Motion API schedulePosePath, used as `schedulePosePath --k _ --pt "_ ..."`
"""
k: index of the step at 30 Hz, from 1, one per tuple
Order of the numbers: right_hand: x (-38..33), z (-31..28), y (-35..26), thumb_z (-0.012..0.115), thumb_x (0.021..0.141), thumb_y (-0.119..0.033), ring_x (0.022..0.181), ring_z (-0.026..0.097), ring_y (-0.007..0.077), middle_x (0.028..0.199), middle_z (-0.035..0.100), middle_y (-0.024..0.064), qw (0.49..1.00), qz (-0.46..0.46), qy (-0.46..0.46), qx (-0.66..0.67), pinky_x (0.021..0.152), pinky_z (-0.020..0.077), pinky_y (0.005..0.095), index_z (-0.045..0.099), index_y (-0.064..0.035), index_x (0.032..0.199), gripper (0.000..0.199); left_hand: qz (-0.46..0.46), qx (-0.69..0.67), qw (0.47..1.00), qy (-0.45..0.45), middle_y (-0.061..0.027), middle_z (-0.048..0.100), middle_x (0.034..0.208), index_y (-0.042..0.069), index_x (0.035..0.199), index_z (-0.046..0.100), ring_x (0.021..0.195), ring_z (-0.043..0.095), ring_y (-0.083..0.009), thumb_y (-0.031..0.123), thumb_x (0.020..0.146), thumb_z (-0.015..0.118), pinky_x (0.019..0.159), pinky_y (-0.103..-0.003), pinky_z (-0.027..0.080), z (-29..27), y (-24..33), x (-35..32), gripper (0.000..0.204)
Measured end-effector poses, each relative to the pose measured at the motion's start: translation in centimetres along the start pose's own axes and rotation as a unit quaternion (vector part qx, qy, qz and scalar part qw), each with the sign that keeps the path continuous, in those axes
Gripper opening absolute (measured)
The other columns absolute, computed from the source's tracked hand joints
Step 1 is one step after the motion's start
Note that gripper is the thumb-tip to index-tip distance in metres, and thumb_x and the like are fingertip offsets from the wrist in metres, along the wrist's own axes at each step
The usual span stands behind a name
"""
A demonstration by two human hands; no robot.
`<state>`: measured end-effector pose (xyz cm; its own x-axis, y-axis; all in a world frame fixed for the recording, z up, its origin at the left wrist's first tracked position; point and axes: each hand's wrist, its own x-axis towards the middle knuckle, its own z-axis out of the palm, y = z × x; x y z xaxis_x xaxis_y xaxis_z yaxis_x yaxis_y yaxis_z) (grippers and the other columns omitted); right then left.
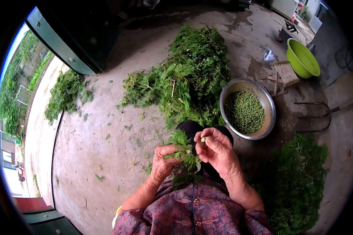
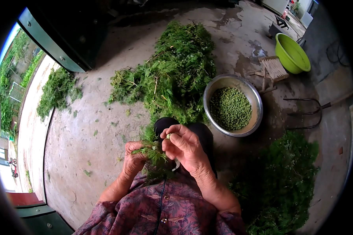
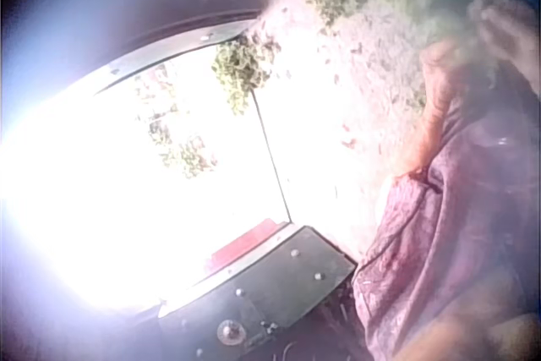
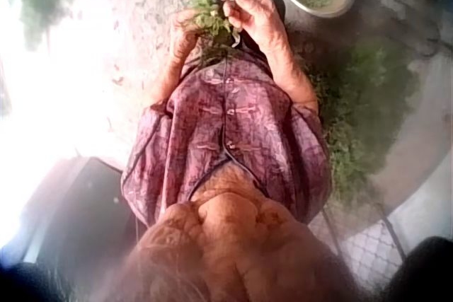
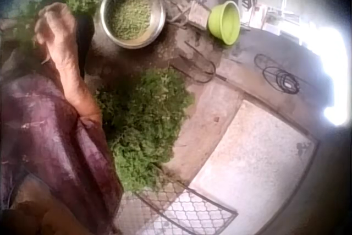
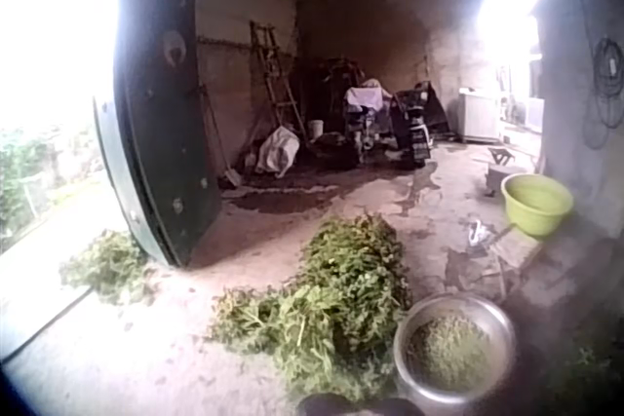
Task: The person picks up cedar branches from a pile, plucks the green berries by hand, and drops them into a metal bowl. They set the stripped branches aside on the floor and reach for new ones to repeat the process.
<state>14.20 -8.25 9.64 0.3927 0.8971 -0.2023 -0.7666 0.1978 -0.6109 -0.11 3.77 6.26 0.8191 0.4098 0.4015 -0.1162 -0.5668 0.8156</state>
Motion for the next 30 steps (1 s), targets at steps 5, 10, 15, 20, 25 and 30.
schedulePosePath --k 5,10,15,20,25,30 --pt "-0.1 -0.4 0.6 0.058 0.086 -0.016 0.058 0.052 0.0058 0.078 0.056 0.0010 0.990 0.034 -0.009 -0.137 0.045 0.0381 0.0177 0.055 -0.0031 0.099 0.019 -0.114 -0.112 0.987 0.009 -0.0096 0.065 0.081 0.000 0.083 0.064 0.071 0.062 -0.0195 0.007 0.066 0.065 0.068 -0.027 0.048 0.0 -0.1 -0.4 0.019" --pt "-0.2 0.1 1.3 0.059 0.085 -0.014 0.051 0.047 0.0025 0.066 0.053 -0.0023 0.976 0.000 0.009 -0.218 0.043 0.0393 0.0162 0.057 -0.0015 0.099 0.019 0.073 0.040 0.996 -0.013 -0.0107 0.065 0.080 0.002 0.083 0.064 0.073 0.063 -0.0226 0.009 0.066 0.067 0.071 -0.029 0.048 0.0 -1.2 -0.2 0.019" --pt "-0.1 0.0 1.9 0.052 0.088 -0.008 0.054 0.051 0.0085 0.073 0.057 0.0035 0.999 -0.015 0.044 -0.009 0.045 0.0420 0.0212 0.055 -0.0007 0.095 0.011 -0.008 0.016 1.000 0.009 -0.0106 0.065 0.080 0.001 0.083 0.064 0.073 0.063 -0.0230 0.008 0.066 0.068 0.069 -0.029 0.048 0.2 -0.3 0.0 0.019" --pt "-0.3 0.2 0.9 0.058 0.086 -0.014 0.054 0.048 0.0068 0.075 0.055 0.0018 0.998 -0.001 0.054 -0.028 0.046 0.0372 0.0186 0.055 -0.0014 0.096 0.016 -0.061 -0.020 0.998 0.017 -0.0104 0.064 0.078 -0.001 0.084 0.064 0.069 0.062 -0.0204 0.006 0.065 0.069 0.065 -0.029 0.048 0.3 0.8 0.7 0.020" --pt "-0.6 0.1 1.4 0.064 0.082 -0.016 0.054 0.045 0.0035 0.073 0.053 -0.0021 0.988 -0.006 0.006 -0.155 0.045 0.0337 0.0155 0.057 -0.0022 0.094 0.020 -0.150 -0.103 0.983 0.013 -0.0084 0.064 0.076 -0.001 0.085 0.064 0.068 0.061 -0.0158 0.005 0.068 0.067 0.064 -0.027 0.047 0.0 1.0 0.4 0.018" --pt "-0.3 -0.9 1.2 0.060 0.084 -0.022 0.054 0.049 0.0061 0.072 0.055 -0.0013 0.992 0.066 0.032 -0.098 0.044 0.0351 0.0169 0.059 -0.0035 0.089 0.019 -0.207 -0.152 0.966 -0.003 -0.0054 0.063 0.073 -0.001 0.086 0.065 0.066 0.059 -0.0129 0.006 0.070 0.066 0.063 -0.026 0.046 0.2 1.6 0.8 0.018"
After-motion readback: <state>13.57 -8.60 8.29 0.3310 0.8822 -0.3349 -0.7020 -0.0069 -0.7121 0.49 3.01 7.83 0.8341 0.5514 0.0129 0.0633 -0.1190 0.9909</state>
